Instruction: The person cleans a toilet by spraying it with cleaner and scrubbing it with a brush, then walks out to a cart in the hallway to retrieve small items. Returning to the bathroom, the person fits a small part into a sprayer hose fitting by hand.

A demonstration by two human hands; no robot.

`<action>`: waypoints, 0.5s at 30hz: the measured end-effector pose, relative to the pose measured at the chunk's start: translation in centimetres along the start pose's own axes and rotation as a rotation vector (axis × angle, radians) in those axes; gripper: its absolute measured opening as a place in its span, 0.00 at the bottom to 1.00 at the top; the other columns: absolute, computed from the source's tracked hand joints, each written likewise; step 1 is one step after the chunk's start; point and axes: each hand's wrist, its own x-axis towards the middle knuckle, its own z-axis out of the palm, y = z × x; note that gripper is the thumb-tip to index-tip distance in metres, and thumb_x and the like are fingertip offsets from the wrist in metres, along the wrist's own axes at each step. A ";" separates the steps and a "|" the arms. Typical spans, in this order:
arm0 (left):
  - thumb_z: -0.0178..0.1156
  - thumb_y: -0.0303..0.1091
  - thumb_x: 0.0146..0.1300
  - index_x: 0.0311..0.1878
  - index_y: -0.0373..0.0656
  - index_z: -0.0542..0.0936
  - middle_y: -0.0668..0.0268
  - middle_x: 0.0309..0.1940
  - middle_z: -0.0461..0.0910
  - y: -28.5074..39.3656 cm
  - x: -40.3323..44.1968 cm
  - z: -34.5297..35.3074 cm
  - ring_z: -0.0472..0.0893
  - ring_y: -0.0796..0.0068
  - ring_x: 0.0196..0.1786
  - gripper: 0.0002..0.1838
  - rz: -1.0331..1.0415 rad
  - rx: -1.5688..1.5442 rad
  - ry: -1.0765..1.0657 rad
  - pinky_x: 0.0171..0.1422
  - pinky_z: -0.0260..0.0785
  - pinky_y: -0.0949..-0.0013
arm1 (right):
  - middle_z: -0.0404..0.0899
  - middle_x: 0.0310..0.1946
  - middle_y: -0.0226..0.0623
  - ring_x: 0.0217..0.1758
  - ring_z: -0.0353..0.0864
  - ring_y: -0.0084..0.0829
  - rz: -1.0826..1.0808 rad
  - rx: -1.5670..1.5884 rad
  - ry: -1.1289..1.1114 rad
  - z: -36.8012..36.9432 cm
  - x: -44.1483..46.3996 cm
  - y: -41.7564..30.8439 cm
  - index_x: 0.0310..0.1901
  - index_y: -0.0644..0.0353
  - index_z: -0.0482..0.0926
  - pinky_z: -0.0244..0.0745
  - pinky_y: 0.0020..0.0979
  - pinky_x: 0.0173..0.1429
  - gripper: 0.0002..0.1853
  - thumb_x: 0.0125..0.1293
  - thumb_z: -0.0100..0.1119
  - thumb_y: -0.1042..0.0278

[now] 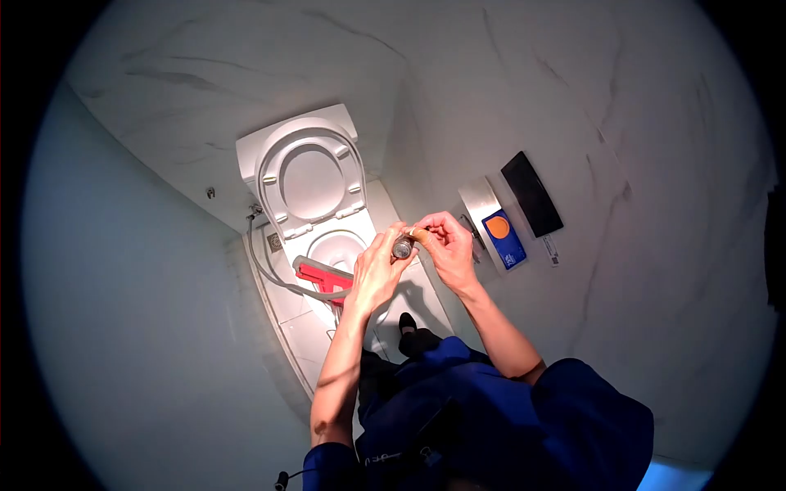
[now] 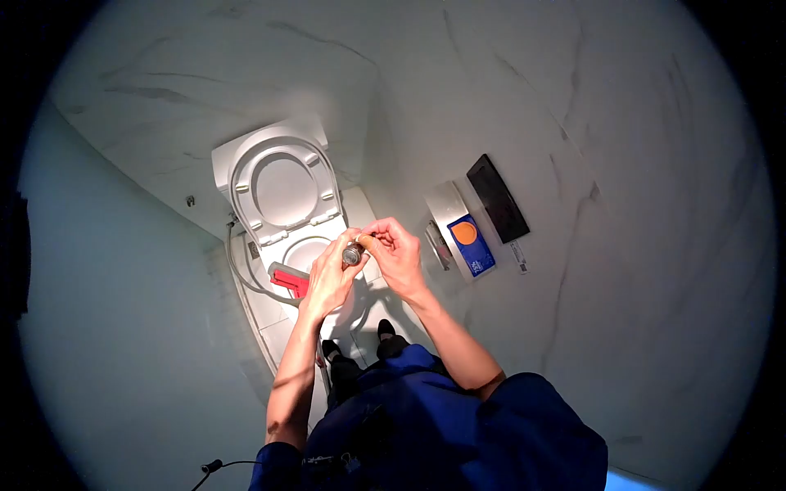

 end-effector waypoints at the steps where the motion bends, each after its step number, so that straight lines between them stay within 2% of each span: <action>1: 0.59 0.43 0.60 0.56 0.47 0.68 0.51 0.42 0.79 -0.1 0.2 0.5 0.79 0.49 0.44 0.23 0.032 -0.035 0.029 0.45 0.71 0.56 | 0.79 0.34 0.33 0.37 0.78 0.18 0.001 -0.004 0.006 -0.1 0.0 -0.2 0.39 0.67 0.74 0.74 0.20 0.43 0.05 0.63 0.57 0.78; 2: 0.59 0.43 0.60 0.56 0.48 0.69 0.52 0.41 0.79 -0.1 0.3 0.9 0.79 0.49 0.43 0.22 0.063 -0.068 0.058 0.44 0.71 0.57 | 0.79 0.34 0.33 0.38 0.78 0.18 0.002 -0.005 0.011 -0.2 -0.1 -0.6 0.39 0.68 0.74 0.74 0.20 0.43 0.05 0.63 0.57 0.78; 5: 0.59 0.45 0.60 0.53 0.47 0.72 0.55 0.33 0.81 0.9 0.0 1.0 0.80 0.51 0.39 0.21 -0.078 -0.027 -0.040 0.41 0.71 0.56 | 0.80 0.34 0.33 0.38 0.78 0.18 0.028 0.003 0.001 -0.8 -0.3 -0.6 0.42 0.68 0.74 0.74 0.20 0.44 0.07 0.63 0.56 0.78; 8: 0.57 0.51 0.60 0.49 0.48 0.72 0.58 0.26 0.81 1.3 -0.4 0.7 0.81 0.52 0.33 0.21 -0.067 0.213 -0.165 0.36 0.70 0.55 | 0.80 0.34 0.34 0.38 0.79 0.20 0.047 -0.047 -0.024 -1.6 -1.1 -0.5 0.46 0.68 0.75 0.74 0.20 0.44 0.10 0.63 0.57 0.77; 12: 0.53 0.59 0.60 0.47 0.47 0.73 0.56 0.22 0.80 1.0 -1.4 1.7 0.81 0.53 0.31 0.25 -0.056 0.380 -0.277 0.34 0.69 0.54 | 0.80 0.32 0.33 0.36 0.80 0.21 0.069 -0.135 -0.070 -2.7 -2.0 -0.1 0.49 0.68 0.76 0.75 0.22 0.42 0.12 0.64 0.55 0.77; 15: 0.52 0.59 0.60 0.48 0.46 0.73 0.54 0.22 0.80 0.3 -2.7 3.0 0.81 0.51 0.30 0.26 -0.055 0.448 -0.329 0.35 0.69 0.54 | 0.80 0.32 0.35 0.36 0.80 0.21 0.110 -0.175 -0.153 -3.5 -3.0 0.3 0.48 0.67 0.76 0.76 0.22 0.42 0.12 0.64 0.55 0.77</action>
